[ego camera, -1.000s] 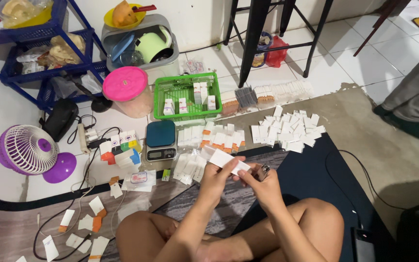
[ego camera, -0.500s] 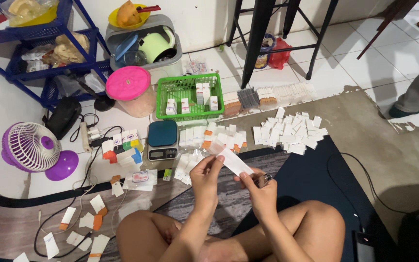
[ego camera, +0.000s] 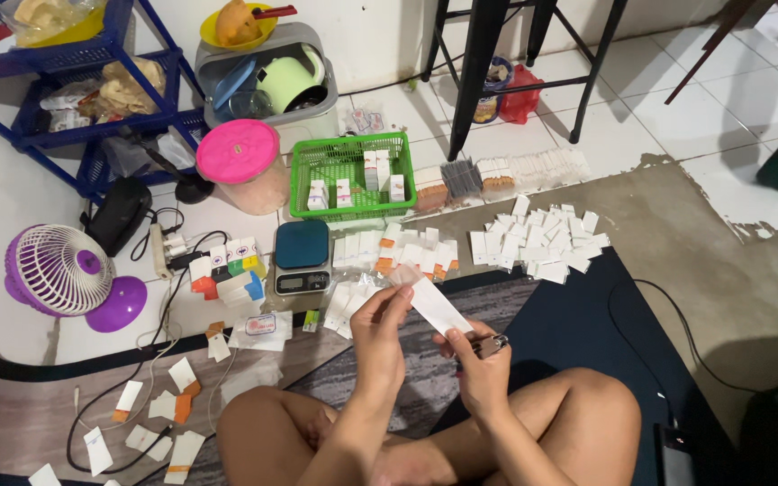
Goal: The person is sealing the edges of white labels using a lighter. They hold each label by hand, apply a flame to the ends to melt or finish the edge, and then place it into a stack on the floor.
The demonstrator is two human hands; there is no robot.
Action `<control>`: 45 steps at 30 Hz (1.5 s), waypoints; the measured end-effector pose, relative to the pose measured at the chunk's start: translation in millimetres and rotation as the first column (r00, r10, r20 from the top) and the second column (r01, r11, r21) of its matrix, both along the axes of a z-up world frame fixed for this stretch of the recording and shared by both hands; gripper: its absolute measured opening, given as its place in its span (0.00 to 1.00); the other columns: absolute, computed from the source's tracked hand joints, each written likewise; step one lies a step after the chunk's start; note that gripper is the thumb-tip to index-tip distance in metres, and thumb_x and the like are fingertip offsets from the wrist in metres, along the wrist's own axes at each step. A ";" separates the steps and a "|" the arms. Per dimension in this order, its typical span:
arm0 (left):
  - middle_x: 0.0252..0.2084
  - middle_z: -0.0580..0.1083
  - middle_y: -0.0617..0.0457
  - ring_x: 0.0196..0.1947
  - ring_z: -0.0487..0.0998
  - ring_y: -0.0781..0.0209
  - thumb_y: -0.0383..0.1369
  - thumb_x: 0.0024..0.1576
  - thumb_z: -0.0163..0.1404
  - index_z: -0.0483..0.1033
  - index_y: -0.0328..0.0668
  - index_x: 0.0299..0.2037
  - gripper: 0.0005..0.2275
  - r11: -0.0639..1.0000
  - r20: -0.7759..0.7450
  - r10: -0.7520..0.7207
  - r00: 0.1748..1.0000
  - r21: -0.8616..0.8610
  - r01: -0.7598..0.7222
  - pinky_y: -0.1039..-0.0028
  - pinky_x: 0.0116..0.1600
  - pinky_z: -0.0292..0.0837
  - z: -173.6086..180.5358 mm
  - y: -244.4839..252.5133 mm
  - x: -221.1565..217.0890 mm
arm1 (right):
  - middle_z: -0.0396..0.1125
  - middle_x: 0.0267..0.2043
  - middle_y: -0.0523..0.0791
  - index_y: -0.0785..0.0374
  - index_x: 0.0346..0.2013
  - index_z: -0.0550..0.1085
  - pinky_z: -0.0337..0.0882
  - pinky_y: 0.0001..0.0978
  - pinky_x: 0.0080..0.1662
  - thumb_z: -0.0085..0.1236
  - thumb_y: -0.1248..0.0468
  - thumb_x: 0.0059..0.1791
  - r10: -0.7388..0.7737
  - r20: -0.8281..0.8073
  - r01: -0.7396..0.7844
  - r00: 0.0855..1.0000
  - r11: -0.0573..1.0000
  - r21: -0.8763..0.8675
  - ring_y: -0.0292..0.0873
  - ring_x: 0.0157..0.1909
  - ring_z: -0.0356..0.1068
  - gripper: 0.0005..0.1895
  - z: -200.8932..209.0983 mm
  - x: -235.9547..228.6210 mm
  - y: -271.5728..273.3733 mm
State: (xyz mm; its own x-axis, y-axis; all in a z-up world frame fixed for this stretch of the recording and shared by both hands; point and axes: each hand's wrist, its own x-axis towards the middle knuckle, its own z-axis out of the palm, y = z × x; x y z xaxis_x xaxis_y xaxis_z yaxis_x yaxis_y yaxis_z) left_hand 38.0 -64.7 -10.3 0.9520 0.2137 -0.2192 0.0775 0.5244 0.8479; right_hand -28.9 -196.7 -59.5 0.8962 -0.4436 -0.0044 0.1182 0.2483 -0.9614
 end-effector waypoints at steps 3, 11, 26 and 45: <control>0.41 0.89 0.43 0.45 0.87 0.58 0.26 0.59 0.68 0.91 0.28 0.45 0.08 0.999 0.117 -0.019 0.993 0.050 0.013 0.69 0.55 0.83 6.7 2.6 -0.4 | 0.74 0.23 0.50 0.78 0.39 0.86 0.69 0.32 0.35 0.65 0.67 0.56 0.084 0.073 -0.085 0.994 0.996 0.011 0.39 0.26 0.69 0.12 -6.1 2.7 2.9; 0.26 0.81 0.56 0.27 0.72 0.69 0.28 0.53 0.75 0.94 0.45 0.35 0.04 0.827 0.347 -0.363 0.865 0.548 0.127 0.78 0.38 0.73 38.5 34.3 8.2 | 0.75 0.40 0.49 0.73 0.66 0.81 0.74 0.31 0.37 0.70 0.58 0.53 0.272 0.205 -0.232 0.940 0.952 -0.199 0.40 0.32 0.72 0.29 49.2 38.7 -50.2; 0.29 0.83 0.50 0.31 0.80 0.69 0.22 0.58 0.71 0.94 0.36 0.41 0.04 0.844 0.424 -0.433 0.796 0.500 0.193 0.74 0.41 0.83 43.3 30.6 -0.1 | 0.81 0.29 0.47 0.67 0.38 0.91 0.76 0.30 0.40 0.82 0.71 0.45 0.307 0.139 -0.244 0.941 0.904 -0.351 0.34 0.34 0.74 0.08 97.0 43.2 -39.1; 0.29 0.76 0.50 0.27 0.69 0.71 0.19 0.63 0.63 0.89 0.36 0.38 0.05 0.889 0.584 -0.391 0.712 0.439 0.128 0.77 0.30 0.66 47.8 32.8 -19.8 | 0.77 0.31 0.50 0.73 0.40 0.84 0.77 0.34 0.39 0.82 0.75 0.44 0.304 0.206 -0.262 0.930 0.942 -0.208 0.41 0.32 0.76 0.14 69.5 32.0 -31.8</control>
